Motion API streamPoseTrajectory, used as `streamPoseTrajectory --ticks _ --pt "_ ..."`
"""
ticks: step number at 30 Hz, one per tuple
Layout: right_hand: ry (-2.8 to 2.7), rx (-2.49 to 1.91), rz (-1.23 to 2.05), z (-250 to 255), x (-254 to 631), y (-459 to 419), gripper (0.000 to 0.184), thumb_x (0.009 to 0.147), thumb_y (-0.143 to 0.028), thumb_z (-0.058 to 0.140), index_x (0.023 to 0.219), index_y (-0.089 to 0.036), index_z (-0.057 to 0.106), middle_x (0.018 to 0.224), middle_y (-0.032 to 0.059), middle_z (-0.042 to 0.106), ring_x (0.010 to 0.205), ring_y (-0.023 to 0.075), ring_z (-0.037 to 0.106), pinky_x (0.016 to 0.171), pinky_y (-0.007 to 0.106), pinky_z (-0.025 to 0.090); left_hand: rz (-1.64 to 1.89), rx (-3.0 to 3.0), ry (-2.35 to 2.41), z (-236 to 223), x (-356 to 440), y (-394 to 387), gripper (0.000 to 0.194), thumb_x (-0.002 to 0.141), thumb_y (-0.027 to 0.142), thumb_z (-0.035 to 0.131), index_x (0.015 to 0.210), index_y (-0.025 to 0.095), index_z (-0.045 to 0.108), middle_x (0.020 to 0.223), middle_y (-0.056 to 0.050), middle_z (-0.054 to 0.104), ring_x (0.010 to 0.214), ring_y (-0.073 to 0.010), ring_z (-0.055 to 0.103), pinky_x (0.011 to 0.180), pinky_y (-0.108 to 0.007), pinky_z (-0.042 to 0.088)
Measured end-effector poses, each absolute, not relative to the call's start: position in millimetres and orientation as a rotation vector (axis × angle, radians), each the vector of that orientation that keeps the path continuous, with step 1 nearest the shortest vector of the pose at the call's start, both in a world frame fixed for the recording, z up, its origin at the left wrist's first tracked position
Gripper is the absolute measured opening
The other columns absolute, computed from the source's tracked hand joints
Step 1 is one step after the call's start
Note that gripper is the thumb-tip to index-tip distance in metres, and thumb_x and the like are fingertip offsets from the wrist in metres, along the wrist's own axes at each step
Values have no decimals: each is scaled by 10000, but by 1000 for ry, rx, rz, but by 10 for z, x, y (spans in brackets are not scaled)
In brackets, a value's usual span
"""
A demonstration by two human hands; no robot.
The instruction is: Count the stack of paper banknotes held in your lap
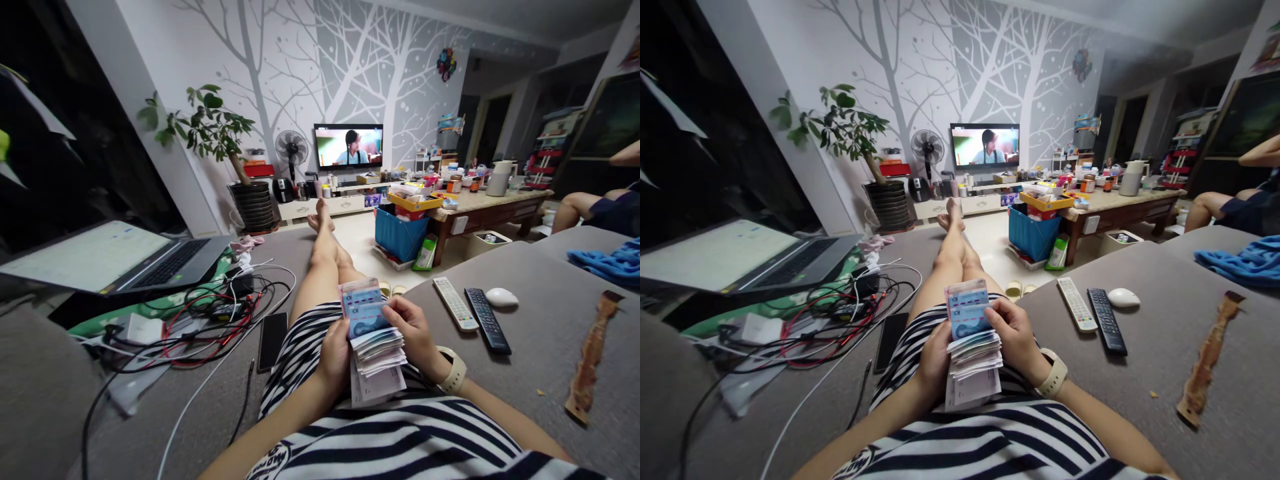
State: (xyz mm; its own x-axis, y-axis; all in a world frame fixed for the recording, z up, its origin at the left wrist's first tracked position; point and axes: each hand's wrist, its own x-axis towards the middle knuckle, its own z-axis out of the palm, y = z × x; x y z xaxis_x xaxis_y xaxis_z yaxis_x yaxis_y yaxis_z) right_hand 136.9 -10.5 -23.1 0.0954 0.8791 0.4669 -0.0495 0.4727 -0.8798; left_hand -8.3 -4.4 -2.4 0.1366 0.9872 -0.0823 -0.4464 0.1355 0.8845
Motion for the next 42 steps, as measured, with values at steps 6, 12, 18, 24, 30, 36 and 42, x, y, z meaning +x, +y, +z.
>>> streamPoseTrajectory --ticks 6,12,18,24,30,36,42 --pt "-1306 -848 800 -233 1367 -111 396 868 -514 647 663 -199 523 630 -25 454 603 138 393 563 257 335 1154 807 763 -7 -60 -60 311 546 477 768 678 201 717 680 -53 737 874 -294 692 782 -393 540" --pt "-1318 -830 822 -244 1367 -111 389 875 -507 641 668 -200 521 634 -31 441 600 135 381 567 259 329 1212 832 795 -52 -77 -33 320 565 476 746 663 172 718 705 -58 748 842 -267 690 767 -362 536" --pt "-1327 -818 819 -262 1375 -121 367 890 -478 637 682 -196 529 644 -30 440 613 135 384 575 258 324 1287 794 831 -183 -93 42 283 592 438 724 654 163 702 696 -41 735 787 -219 672 736 -320 512" --pt "-1323 -811 832 -238 1362 -148 384 888 -500 635 676 -195 536 627 -30 451 596 133 385 560 257 324 1295 837 877 -188 -116 43 311 587 451 732 657 149 702 716 -47 735 768 -215 665 744 -322 505" --pt "-1317 -796 855 -285 1377 -154 426 932 -543 545 708 -185 605 554 -24 501 505 122 385 497 256 293 1266 715 784 -266 -95 70 320 579 437 783 683 149 690 673 -31 728 752 -212 686 771 -325 518" --pt "-1244 -878 804 -277 1368 -121 372 835 -470 707 657 -191 538 576 -41 473 542 114 391 521 248 315 1241 702 739 -248 -91 36 269 604 391 781 715 156 709 665 -28 736 766 -226 702 776 -334 530" --pt "-1222 -968 784 -286 1373 -81 361 802 -443 730 663 -188 515 611 -43 451 585 117 373 542 251 307 1169 747 681 -191 -95 -12 293 609 360 789 805 148 739 691 -46 753 795 -243 721 800 -349 539"
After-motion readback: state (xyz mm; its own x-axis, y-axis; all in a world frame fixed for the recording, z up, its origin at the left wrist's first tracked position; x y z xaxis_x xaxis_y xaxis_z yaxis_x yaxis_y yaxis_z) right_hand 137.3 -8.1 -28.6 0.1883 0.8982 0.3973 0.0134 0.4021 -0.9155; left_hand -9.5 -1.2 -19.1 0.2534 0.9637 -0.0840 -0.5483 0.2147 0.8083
